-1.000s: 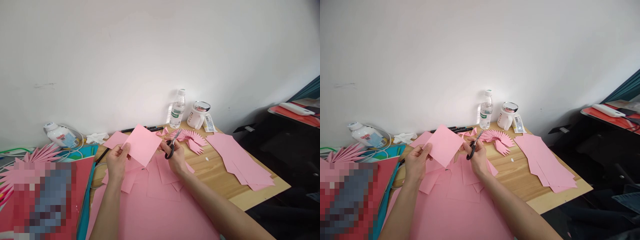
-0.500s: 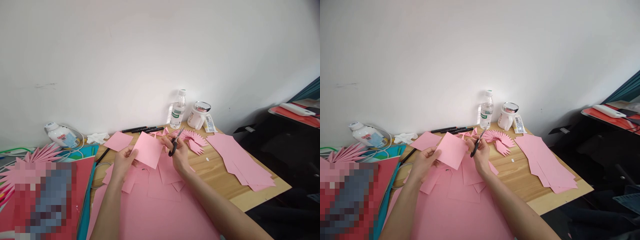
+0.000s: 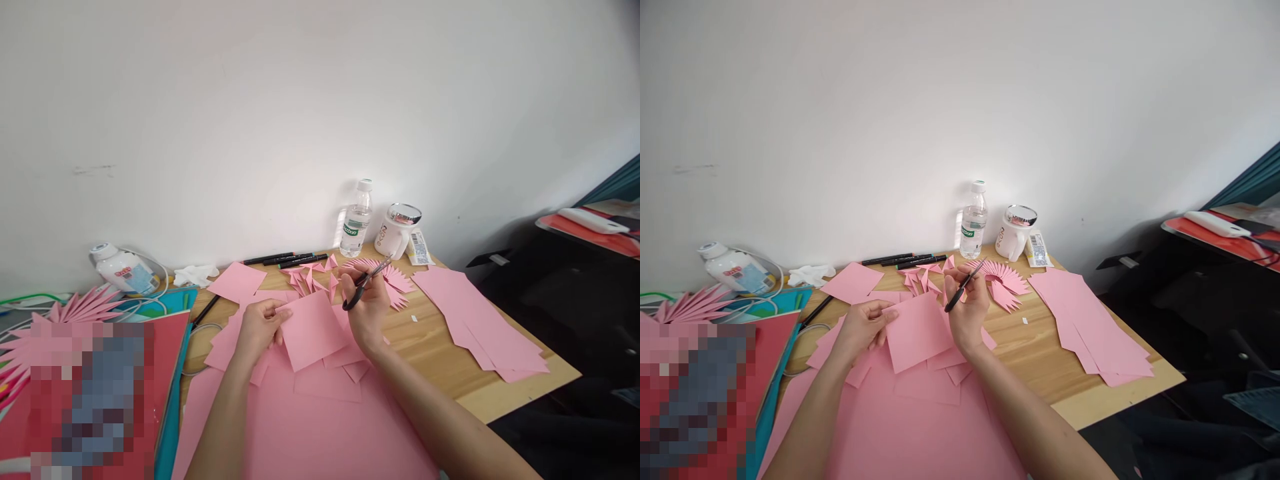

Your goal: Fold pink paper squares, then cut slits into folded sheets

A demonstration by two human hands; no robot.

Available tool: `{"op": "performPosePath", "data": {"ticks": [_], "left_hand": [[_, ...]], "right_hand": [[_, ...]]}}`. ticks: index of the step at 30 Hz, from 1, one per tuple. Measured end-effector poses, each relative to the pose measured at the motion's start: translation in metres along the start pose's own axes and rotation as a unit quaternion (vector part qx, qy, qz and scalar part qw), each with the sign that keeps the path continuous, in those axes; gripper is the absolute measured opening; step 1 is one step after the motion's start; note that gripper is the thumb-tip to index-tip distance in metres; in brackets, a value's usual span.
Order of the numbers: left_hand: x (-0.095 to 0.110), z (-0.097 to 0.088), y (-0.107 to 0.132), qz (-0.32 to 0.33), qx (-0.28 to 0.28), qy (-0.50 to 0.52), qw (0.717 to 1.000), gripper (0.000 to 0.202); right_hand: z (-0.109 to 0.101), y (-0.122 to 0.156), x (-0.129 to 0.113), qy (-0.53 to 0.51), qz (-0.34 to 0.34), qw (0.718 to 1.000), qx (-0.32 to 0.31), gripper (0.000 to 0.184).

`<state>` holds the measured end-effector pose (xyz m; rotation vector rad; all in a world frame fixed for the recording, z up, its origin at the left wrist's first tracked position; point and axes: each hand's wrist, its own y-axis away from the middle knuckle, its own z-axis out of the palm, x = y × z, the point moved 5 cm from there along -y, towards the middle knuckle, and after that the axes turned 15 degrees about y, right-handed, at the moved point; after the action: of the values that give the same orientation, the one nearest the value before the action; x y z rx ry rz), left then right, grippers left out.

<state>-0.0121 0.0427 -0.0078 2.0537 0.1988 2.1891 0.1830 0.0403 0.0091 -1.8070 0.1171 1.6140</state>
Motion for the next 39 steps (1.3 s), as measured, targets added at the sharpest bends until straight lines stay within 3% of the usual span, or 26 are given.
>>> {"op": "performPosePath", "data": {"ticks": [5,9,11,14,16,17,20,22,26,29,32,35,37,39], "left_hand": [[-0.009,0.026,0.003,0.010,-0.061,0.027,0.998,0.044],[-0.011,0.039,0.007,0.054,-0.086,0.019,0.995,0.056],[-0.004,0.035,0.008,0.117,-0.048,0.005,0.992,0.051],[0.012,0.013,0.009,0.224,0.069,-0.002,0.972,0.036],[0.019,-0.004,0.009,0.259,0.144,-0.024,0.955,0.035],[0.022,-0.010,0.008,0.259,0.156,-0.053,0.952,0.039],[0.021,-0.013,0.001,0.228,0.075,-0.200,0.950,0.074],[0.017,-0.008,0.000,0.220,0.019,-0.299,0.928,0.086],[0.008,-0.001,-0.001,0.229,-0.022,-0.413,0.881,0.068],[0.010,-0.003,-0.002,0.259,0.012,-0.431,0.864,0.045],[0.026,-0.006,0.008,0.386,0.105,-0.368,0.840,0.024],[0.041,-0.010,0.026,0.480,0.188,-0.219,0.829,0.021],[0.041,-0.014,0.027,0.434,0.213,-0.113,0.868,0.015],[0.037,-0.025,0.025,0.367,0.270,0.033,0.890,0.008]], "right_hand": [[0.002,0.005,-0.006,0.039,-0.053,0.998,-0.004,0.017],[0.005,0.009,-0.002,0.045,-0.032,0.998,-0.034,0.019],[0.007,0.010,0.002,0.035,-0.014,0.998,-0.049,0.021],[0.011,0.011,0.007,0.032,0.010,0.997,-0.073,0.022],[0.014,0.012,0.010,0.034,0.022,0.995,-0.096,0.022],[0.015,0.013,0.011,0.034,0.027,0.993,-0.106,0.023],[0.019,0.014,0.012,0.039,0.039,0.990,-0.130,0.023],[0.020,0.015,0.013,0.045,0.050,0.987,-0.144,0.024],[0.023,0.015,0.013,0.042,0.067,0.983,-0.163,0.025],[0.023,0.016,0.010,0.041,0.075,0.981,-0.175,0.024],[0.024,0.016,0.007,0.047,0.079,0.977,-0.190,0.023],[0.028,0.018,0.006,0.044,0.084,0.971,-0.218,0.025],[0.030,0.019,0.006,0.042,0.084,0.968,-0.232,0.027],[0.030,0.019,0.005,0.046,0.082,0.967,-0.236,0.028]]}}
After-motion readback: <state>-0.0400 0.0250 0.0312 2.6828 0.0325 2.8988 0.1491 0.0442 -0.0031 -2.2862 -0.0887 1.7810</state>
